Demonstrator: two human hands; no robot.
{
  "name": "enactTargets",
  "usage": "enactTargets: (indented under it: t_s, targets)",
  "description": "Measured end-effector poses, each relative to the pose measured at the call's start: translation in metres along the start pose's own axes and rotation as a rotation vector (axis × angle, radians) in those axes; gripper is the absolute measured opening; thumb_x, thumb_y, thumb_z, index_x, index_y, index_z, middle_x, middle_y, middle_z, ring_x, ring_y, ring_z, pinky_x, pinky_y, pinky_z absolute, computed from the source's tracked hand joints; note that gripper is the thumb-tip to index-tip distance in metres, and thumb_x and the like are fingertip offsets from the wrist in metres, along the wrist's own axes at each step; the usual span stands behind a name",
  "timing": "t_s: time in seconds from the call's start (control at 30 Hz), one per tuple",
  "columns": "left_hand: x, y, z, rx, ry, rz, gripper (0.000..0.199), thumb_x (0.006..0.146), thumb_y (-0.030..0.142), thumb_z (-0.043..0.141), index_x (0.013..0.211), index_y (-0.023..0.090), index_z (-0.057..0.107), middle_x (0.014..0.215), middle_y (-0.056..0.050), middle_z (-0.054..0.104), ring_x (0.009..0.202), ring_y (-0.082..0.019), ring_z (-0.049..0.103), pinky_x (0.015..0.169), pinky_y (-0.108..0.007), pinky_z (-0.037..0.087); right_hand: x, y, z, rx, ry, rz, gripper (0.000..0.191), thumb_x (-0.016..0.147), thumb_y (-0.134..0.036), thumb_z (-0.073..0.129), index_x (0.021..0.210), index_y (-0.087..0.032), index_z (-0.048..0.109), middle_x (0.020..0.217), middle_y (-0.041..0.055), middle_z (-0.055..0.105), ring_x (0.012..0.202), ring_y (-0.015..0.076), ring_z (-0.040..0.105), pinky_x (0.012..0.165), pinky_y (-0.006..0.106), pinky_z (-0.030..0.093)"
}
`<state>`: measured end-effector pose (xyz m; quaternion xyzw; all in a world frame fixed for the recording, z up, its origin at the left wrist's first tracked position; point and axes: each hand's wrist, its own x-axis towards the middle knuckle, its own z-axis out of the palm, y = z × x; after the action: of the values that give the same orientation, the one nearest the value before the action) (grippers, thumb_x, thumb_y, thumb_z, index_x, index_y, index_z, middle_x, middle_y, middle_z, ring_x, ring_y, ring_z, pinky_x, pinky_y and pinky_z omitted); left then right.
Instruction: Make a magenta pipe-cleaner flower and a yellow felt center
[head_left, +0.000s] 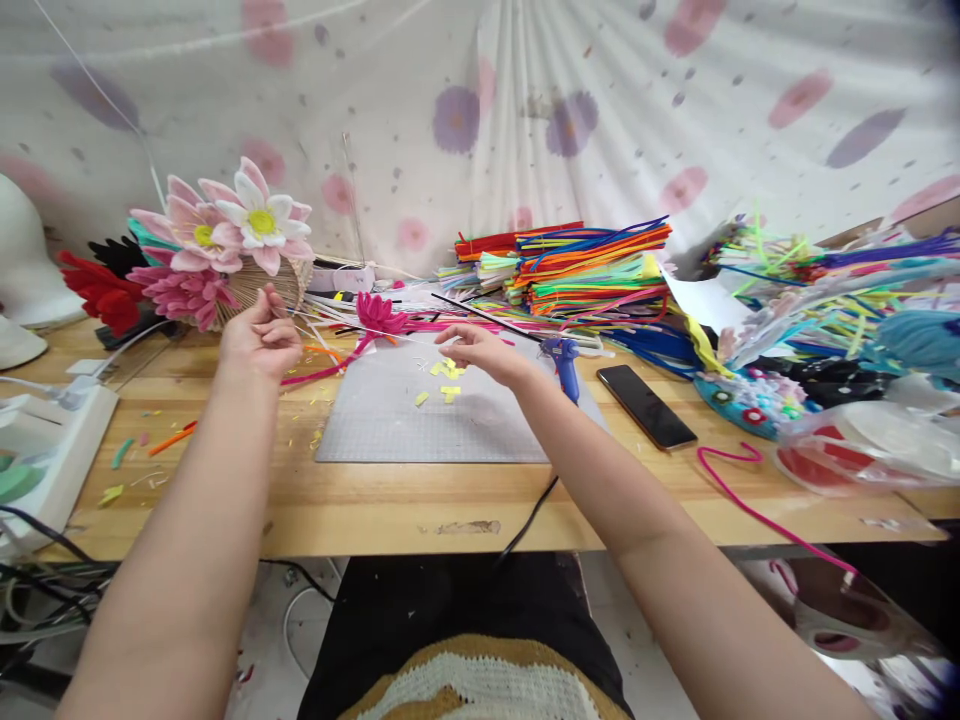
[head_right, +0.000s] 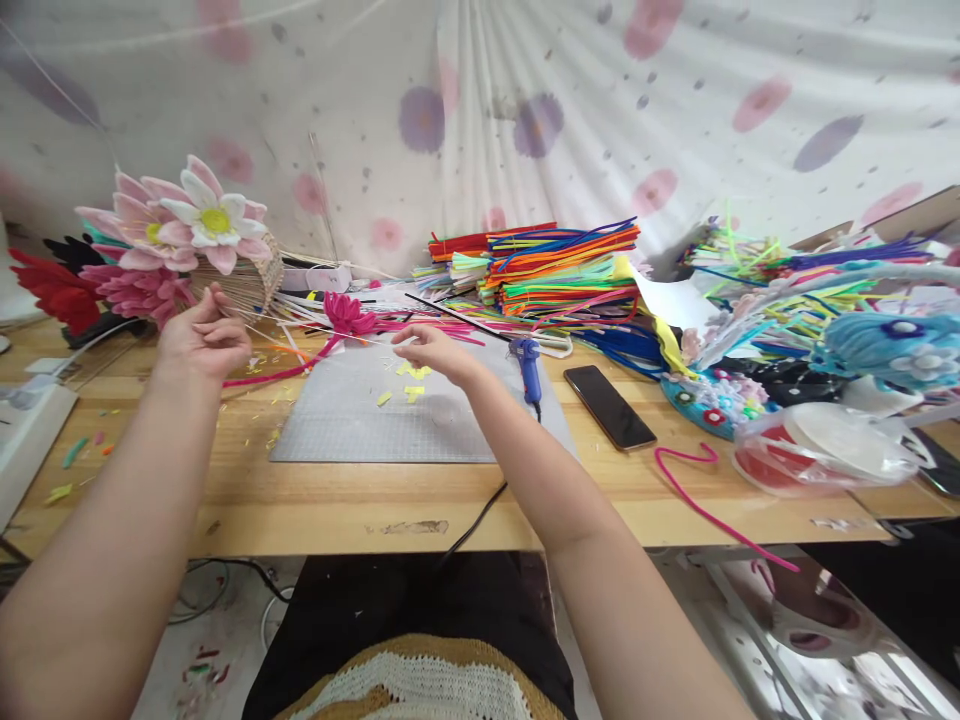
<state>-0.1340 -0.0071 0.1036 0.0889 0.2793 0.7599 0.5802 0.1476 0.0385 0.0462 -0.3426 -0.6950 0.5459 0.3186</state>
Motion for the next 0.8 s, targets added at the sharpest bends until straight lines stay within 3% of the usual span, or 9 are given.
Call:
enactTargets:
  t_s: [0.1,0.2,0.37,0.53,0.63,0.8]
  targets:
    - [0.004,0.014,-0.016,0.040,0.114,0.074,0.013,0.086,0.016,0.046,0.076,0.011,0.053,0.049,0.005,0.054,0.028,0.002,0.019,0.023,-0.009,0.012,-0.002,0.006,-0.020,-0.107,0.001,0.084,0.021,0.068,-0.029,0.063,0.082,-0.015,0.058,0.062,-0.0031,0.050,0.054,0.0059,0.043,0.052,0.021,0.034]
    - [0.007,0.019,-0.032,0.058,0.227,0.124,0.011,0.084,0.014,0.046,0.075,0.012,0.052,0.048,0.006,0.053,0.027,0.001,0.016,0.024,-0.011,0.012,-0.006,0.014,-0.030,-0.109,-0.004,0.172,0.017,0.067,-0.027,0.064,0.077,-0.015,0.058,0.065,-0.0014,0.053,0.056,0.0061,0.046,0.055,0.021,0.038]
    - [0.013,0.018,-0.048,0.114,0.316,0.164,0.011,0.082,0.014,0.044,0.077,0.013,0.053,0.047,0.007,0.048,0.030,-0.001,0.031,0.028,-0.014,0.018,-0.011,0.022,-0.024,0.040,0.113,0.330,0.015,0.070,-0.023,0.061,0.083,-0.017,0.057,0.076,-0.0001,0.059,0.061,0.0057,0.052,0.054,0.017,0.039]
    - [0.019,0.005,-0.050,0.144,0.442,0.191,0.010,0.083,0.016,0.046,0.082,0.014,0.055,0.049,0.008,0.048,0.036,-0.002,0.039,0.039,-0.015,0.030,-0.010,0.026,-0.014,-0.209,0.152,0.463,0.011,0.070,-0.019,0.061,0.080,-0.017,0.056,0.075,0.0008,0.060,0.059,0.0060,0.055,0.045,0.014,0.032]
    - [0.020,-0.008,-0.050,0.082,0.458,0.209,0.009,0.084,0.019,0.047,0.084,0.015,0.055,0.050,0.008,0.049,0.040,-0.002,0.044,0.047,-0.017,0.037,-0.008,0.032,-0.014,-0.300,0.160,0.447,0.009,0.069,-0.017,0.061,0.077,-0.015,0.056,0.067,0.0011,0.057,0.057,0.0073,0.053,0.042,0.014,0.032]
    - [0.018,-0.024,-0.058,-0.087,0.389,0.212,0.010,0.087,0.019,0.044,0.083,0.016,0.052,0.049,0.010,0.050,0.047,-0.002,0.053,0.064,-0.021,0.048,-0.008,0.039,-0.017,-0.288,0.194,0.418,0.007,0.067,-0.013,0.060,0.073,-0.014,0.057,0.061,0.0011,0.056,0.055,0.0080,0.051,0.041,0.015,0.034]
